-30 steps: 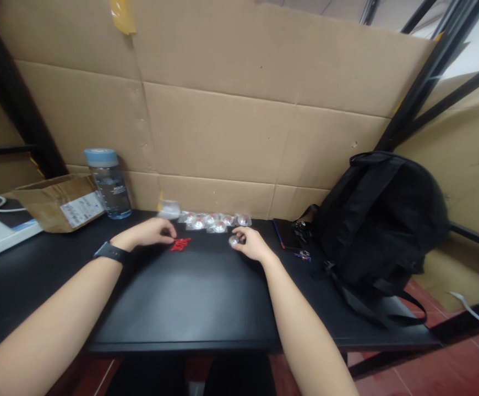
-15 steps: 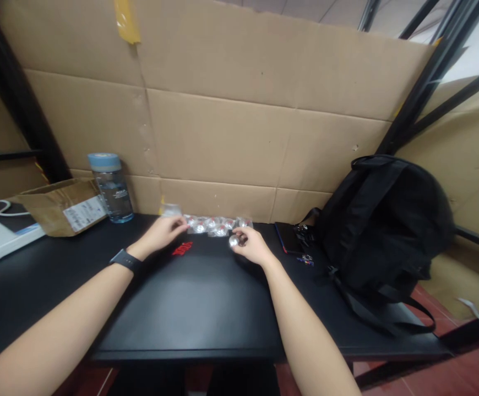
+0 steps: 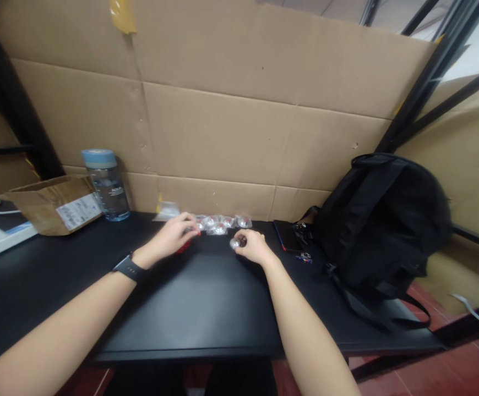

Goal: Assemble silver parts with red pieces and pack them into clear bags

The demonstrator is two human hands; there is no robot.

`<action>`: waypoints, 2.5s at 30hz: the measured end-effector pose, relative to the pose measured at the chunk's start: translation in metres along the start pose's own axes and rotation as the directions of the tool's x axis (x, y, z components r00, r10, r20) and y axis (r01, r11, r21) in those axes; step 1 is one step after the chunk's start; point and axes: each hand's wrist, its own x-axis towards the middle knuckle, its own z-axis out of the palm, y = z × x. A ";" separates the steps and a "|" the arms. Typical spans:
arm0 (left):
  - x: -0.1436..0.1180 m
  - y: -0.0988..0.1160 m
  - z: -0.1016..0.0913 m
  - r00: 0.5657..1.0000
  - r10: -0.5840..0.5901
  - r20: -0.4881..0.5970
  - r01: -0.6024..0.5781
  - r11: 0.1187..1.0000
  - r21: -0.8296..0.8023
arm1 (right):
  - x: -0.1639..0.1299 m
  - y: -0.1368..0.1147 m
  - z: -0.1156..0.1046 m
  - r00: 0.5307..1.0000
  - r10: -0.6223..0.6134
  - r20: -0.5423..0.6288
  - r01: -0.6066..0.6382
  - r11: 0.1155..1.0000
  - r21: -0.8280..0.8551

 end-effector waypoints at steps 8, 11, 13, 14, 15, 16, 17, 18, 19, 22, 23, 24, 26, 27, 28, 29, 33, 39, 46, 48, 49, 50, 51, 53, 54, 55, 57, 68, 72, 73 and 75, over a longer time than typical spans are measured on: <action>0.001 0.018 0.022 0.980 -0.195 -0.051 0.167 0.928 -0.334 | -0.003 -0.049 0.014 0.985 -0.032 -0.172 0.104 0.897 0.430; 0.002 0.023 0.028 0.980 -0.196 -0.039 0.160 0.885 -0.437 | -0.007 -0.068 0.018 0.967 -0.093 -0.235 0.182 0.901 0.393; 0.003 0.025 0.030 0.982 -0.186 -0.025 0.152 0.868 -0.473 | -0.010 -0.075 0.019 0.957 -0.108 -0.268 0.202 0.913 0.355; 0.002 0.026 0.032 0.983 -0.181 -0.020 0.149 0.863 -0.482 | -0.011 -0.076 0.018 0.954 -0.110 -0.280 0.205 0.918 0.340; 0.002 0.026 0.033 0.984 -0.178 -0.021 0.146 0.862 -0.486 | -0.011 -0.077 0.018 0.951 -0.110 -0.289 0.206 0.922 0.329; 0.002 0.027 0.034 0.983 -0.181 -0.027 0.146 0.864 -0.482 | -0.011 -0.077 0.017 0.949 -0.110 -0.295 0.207 0.924 0.323; 0.002 0.028 0.034 0.981 -0.189 -0.035 0.150 0.868 -0.473 | -0.012 -0.077 0.017 0.948 -0.109 -0.298 0.207 0.924 0.320; 0.002 0.029 0.035 0.979 -0.197 -0.045 0.155 0.875 -0.458 | -0.012 -0.077 0.016 0.949 -0.110 -0.297 0.207 0.925 0.320; 0.002 0.031 0.035 0.978 -0.203 -0.054 0.159 0.883 -0.442 | -0.012 -0.077 0.016 0.949 -0.111 -0.294 0.208 0.924 0.321; 0.001 0.036 0.033 0.979 -0.191 -0.071 0.148 0.906 -0.396 | -0.013 -0.078 0.018 0.950 -0.116 -0.289 0.211 0.921 0.327; 0.001 0.038 0.032 0.981 -0.181 -0.074 0.139 0.912 -0.385 | -0.013 -0.079 0.018 0.951 -0.116 -0.286 0.211 0.920 0.330; 0.001 0.040 0.032 0.982 -0.173 -0.076 0.133 0.917 -0.376 | -0.013 -0.079 0.019 0.952 -0.115 -0.284 0.211 0.919 0.334; 0.000 0.043 0.031 0.983 -0.167 -0.078 0.129 0.924 -0.361 | -0.014 -0.080 0.019 0.954 -0.113 -0.277 0.206 0.919 0.335; 0.000 0.044 0.031 0.983 -0.165 -0.079 0.127 0.927 -0.353 | -0.014 -0.080 0.019 0.955 -0.113 -0.272 0.204 0.921 0.332; 0.000 0.045 0.031 0.984 -0.160 -0.081 0.123 0.931 -0.344 | -0.014 -0.080 0.019 0.957 -0.115 -0.267 0.202 0.923 0.327; -0.001 0.046 0.032 0.984 -0.154 -0.086 0.118 0.936 -0.331 | -0.014 -0.080 0.019 0.958 -0.116 -0.264 0.201 0.926 0.320; -0.002 0.050 0.032 0.982 -0.145 -0.124 0.109 0.959 -0.260 | -0.014 -0.080 0.020 0.958 -0.107 -0.268 0.189 0.934 0.303; -0.002 0.055 0.028 0.971 -0.147 -0.190 0.104 0.970 -0.219 | -0.013 -0.082 0.024 0.955 -0.067 -0.290 0.168 0.925 0.340; 0.000 0.055 0.031 0.973 -0.180 -0.147 0.107 0.909 -0.402 | -0.013 -0.085 0.025 0.941 -0.038 -0.337 0.179 0.900 0.398; -0.001 0.056 0.032 0.971 -0.187 -0.149 0.110 0.903 -0.415 | -0.012 -0.085 0.027 0.945 -0.011 -0.328 0.165 0.879 0.447; -0.001 0.057 0.032 0.968 -0.190 -0.163 0.113 0.912 -0.395 | -0.012 -0.085 0.029 0.948 0.013 -0.318 0.153 0.858 0.490; -0.002 0.058 0.032 0.964 -0.190 -0.183 0.115 0.927 -0.357 | -0.011 -0.085 0.031 0.952 0.042 -0.304 0.138 0.827 0.545; -0.003 0.060 0.032 0.960 -0.185 -0.209 0.116 0.946 -0.304 | -0.011 -0.086 0.033 0.955 0.074 -0.287 0.122 0.785 0.608; -0.004 0.062 0.029 0.952 -0.156 -0.262 0.113 0.978 -0.173 | -0.010 -0.087 0.037 0.962 0.129 -0.242 0.087 0.695 0.714; -0.005 0.063 0.027 0.950 -0.133 -0.284 0.106 0.989 -0.107 | -0.010 -0.087 0.039 0.965 0.146 -0.216 0.067 0.664 0.745; -0.005 0.064 0.025 0.948 -0.105 -0.299 0.096 0.994 -0.046 | -0.010 -0.088 0.039 0.969 0.156 -0.189 0.045 0.646 0.762; -0.005 0.066 0.019 0.953 -0.041 -0.301 0.061 0.996 0.058 | -0.011 -0.088 0.039 0.978 0.166 -0.127 -0.005 0.627 0.779; -0.005 0.072 0.015 0.967 0.050 -0.250 -0.011 0.988 0.155 | -0.013 -0.088 0.037 0.974 0.220 0.061 -0.159 0.464 0.871; -0.005 0.069 0.016 0.965 -0.011 -0.261 0.038 0.994 0.098 | -0.010 -0.080 0.036 0.982 0.183 0.035 -0.128 0.529 0.839; -0.005 0.067 0.017 0.966 -0.013 -0.259 0.037 0.995 0.090 | -0.010 -0.078 0.035 0.987 0.160 0.022 -0.111 0.572 0.813; -0.004 0.065 0.016 0.968 -0.001 -0.249 0.021 0.997 0.080 | -0.009 -0.076 0.034 0.994 0.111 0.001 -0.074 0.660 0.748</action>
